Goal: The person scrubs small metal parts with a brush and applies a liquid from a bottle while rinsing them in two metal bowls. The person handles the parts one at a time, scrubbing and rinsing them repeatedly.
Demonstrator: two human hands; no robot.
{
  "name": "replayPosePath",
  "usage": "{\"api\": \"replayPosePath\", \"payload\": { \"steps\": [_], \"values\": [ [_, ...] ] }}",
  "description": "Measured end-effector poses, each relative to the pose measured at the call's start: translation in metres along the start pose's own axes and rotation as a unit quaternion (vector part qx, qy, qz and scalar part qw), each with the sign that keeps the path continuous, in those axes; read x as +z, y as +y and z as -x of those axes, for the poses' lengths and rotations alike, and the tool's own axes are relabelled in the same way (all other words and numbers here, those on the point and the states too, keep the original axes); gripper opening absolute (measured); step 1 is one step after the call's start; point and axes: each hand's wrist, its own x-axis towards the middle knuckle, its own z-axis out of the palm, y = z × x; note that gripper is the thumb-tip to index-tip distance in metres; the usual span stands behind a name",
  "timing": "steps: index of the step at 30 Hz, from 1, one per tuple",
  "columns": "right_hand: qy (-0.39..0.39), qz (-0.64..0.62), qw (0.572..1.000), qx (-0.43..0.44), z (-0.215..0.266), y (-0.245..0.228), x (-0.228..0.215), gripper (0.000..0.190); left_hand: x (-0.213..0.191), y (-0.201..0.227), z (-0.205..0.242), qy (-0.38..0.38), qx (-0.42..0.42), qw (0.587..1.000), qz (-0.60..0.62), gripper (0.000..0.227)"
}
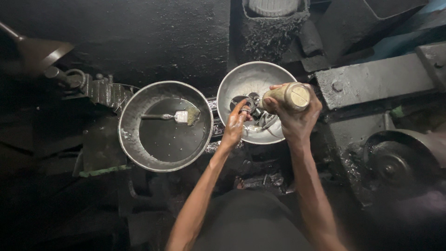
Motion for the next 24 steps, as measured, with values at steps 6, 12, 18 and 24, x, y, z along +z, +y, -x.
{"api": "replayPosePath", "payload": {
  "steps": [6,12,18,24],
  "values": [
    [-0.004,-0.008,1.000,0.016,-0.001,-0.004,0.002,0.038,-0.005,-0.009,0.000,-0.002,0.038,0.999,0.009,0.046],
    [0.004,0.002,1.000,0.004,-0.002,-0.005,0.004,0.039,0.000,0.007,0.005,0.017,-0.017,0.999,0.023,0.047],
    [0.001,-0.013,1.000,0.013,-0.002,-0.005,0.005,0.040,0.001,0.018,0.004,0.025,-0.032,0.999,-0.034,0.041],
    [-0.003,-0.005,1.000,0.017,0.000,-0.005,0.002,0.040,0.005,0.006,-0.006,0.026,0.001,0.999,0.021,0.032]
  ]
}}
